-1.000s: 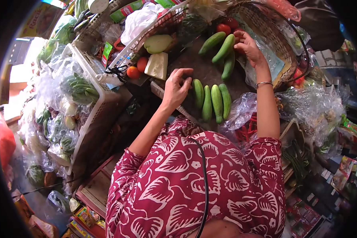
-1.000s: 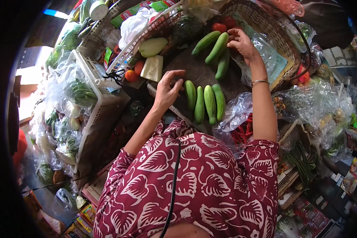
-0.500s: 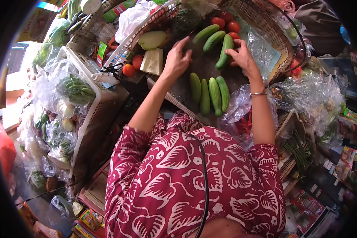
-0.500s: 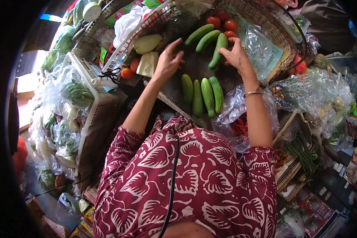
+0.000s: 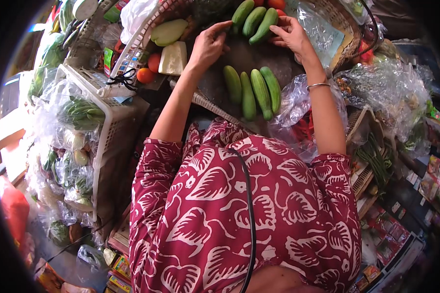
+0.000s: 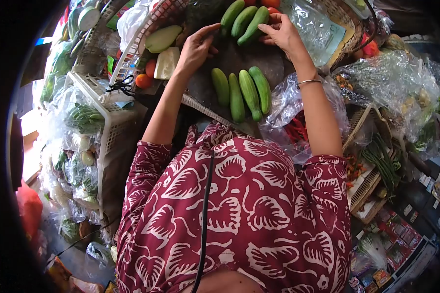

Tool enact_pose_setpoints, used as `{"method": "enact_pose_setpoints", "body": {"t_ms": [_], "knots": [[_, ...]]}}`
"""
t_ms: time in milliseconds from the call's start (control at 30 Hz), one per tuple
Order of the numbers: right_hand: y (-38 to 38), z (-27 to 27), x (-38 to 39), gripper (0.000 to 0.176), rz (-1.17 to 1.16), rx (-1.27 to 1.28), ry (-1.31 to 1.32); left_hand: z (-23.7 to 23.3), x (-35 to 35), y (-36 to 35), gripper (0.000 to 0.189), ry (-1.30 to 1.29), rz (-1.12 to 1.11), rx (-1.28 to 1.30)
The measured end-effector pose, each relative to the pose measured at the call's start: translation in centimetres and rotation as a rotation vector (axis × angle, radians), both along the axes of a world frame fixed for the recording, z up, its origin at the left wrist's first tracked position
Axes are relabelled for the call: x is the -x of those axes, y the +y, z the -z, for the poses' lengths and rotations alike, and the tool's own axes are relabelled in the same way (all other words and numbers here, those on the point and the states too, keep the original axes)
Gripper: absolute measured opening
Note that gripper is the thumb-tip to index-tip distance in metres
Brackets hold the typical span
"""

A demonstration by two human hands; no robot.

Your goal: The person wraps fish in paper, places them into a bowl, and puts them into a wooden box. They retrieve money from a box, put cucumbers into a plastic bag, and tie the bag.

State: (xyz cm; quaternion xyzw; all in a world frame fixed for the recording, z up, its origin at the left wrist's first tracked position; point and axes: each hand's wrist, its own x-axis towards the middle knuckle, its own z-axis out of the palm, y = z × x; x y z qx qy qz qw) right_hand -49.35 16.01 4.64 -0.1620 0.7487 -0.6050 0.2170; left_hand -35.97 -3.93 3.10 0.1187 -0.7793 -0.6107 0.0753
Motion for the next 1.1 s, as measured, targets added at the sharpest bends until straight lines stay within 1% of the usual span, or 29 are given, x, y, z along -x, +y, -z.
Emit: {"method": "enact_pose_setpoints", "body": {"t_ms": [67,133,267,333,367,433,467,533,600,667,700,767,800,867,900,933,967,1000,1033,1067,1100], "knots": [[0.2,-0.6,-0.3,0.056,-0.004,-0.019,-0.014,0.1,-0.1,-0.1,0.035,-0.023,-0.004,-0.028],[0.4,-1.1,-0.8,0.052,-0.01,-0.09,-0.058,0.1,-0.2,-0.1,0.035,-0.024,-0.006,-0.025],[1.0,-1.1,-1.1,0.053,0.001,-0.073,-0.041,0.0,-0.2,-0.1,0.034,-0.031,-0.024,-0.05],[1.5,-1.4,-1.1,0.058,0.002,-0.139,0.004,0.0,-0.4,-0.2,0.034,-0.03,-0.033,-0.057],[2.0,-1.6,-1.2,0.058,0.0,-0.135,0.011,0.1,-0.8,-0.3,0.033,0.025,-0.06,-0.101],[3.6,-2.2,-1.7,0.064,-0.077,-0.482,0.694,-0.3,-2.1,-0.5,0.032,0.099,-0.098,-0.183],[4.6,-2.3,-2.2,0.064,-0.076,-0.475,0.706,-0.6,-3.1,-0.6,0.032,0.111,-0.101,-0.177],[6.5,-1.8,-3.1,0.066,-0.003,-0.7,1.002,-1.0,-5.1,-1.0,0.032,0.109,-0.156,-0.259],[8.4,-0.5,-3.1,0.062,0.076,-0.697,0.878,-1.8,-7.6,-1.0,0.033,0.053,-0.185,-0.322],[9.7,0.4,-2.9,0.05,0.1,-0.574,0.875,-2.5,-9.9,-0.6,0.032,0.007,-0.226,-0.3],[9.7,0.5,-3.1,0.05,0.108,-0.565,0.894,-2.2,-10.9,-0.4,0.032,0.028,-0.227,-0.332],[9.4,0.2,-4.1,0.032,0.203,-0.348,0.497,-2.2,-12.4,0.3,0.032,0.058,-0.242,-0.416],[9.0,-0.2,-4.6,0.032,0.209,-0.341,0.509,-2.1,-12.9,0.7,0.033,0.082,-0.241,-0.414],[6.1,-2.7,-6.9,0.018,0.416,0.227,0.244,-3.5,-13.6,2.1,0.034,0.162,-0.137,-0.252],[3.2,-5.3,-9.6,0.017,0.258,0.317,0.103,-5.4,-13.5,3.4,0.039,0.208,-0.089,-0.152],[0.6,-8.0,-13.1,0.016,0.112,0.402,-0.04,-7.3,-13.5,5.1,0.042,0.266,-0.133,-0.137],[-1.2,-9.1,-15.2,0.018,-0.071,0.359,0.039,-9.3,-13.5,6.8,0.045,0.323,-0.178,-0.119],[-2.1,-9.9,-16.6,0.02,-0.256,0.312,0.117,-9.3,-13.8,7.0,0.045,0.34,-0.205,-0.174],[-2.3,-10.4,-17.2,0.02,-0.251,0.311,0.121,-9.1,-14.3,6.3,0.042,0.342,-0.234,-0.145],[-2.5,-10.9,-17.6,0.021,-0.322,0.409,0.042,-8.7,-15.3,4.7,0.038,0.343,-0.265,-0.115],[-2.6,-11.0,-18.0,0.022,-0.392,0.508,-0.042,-8.4,-16.7,2.5,0.029,0.341,-0.288,0.234]]}}
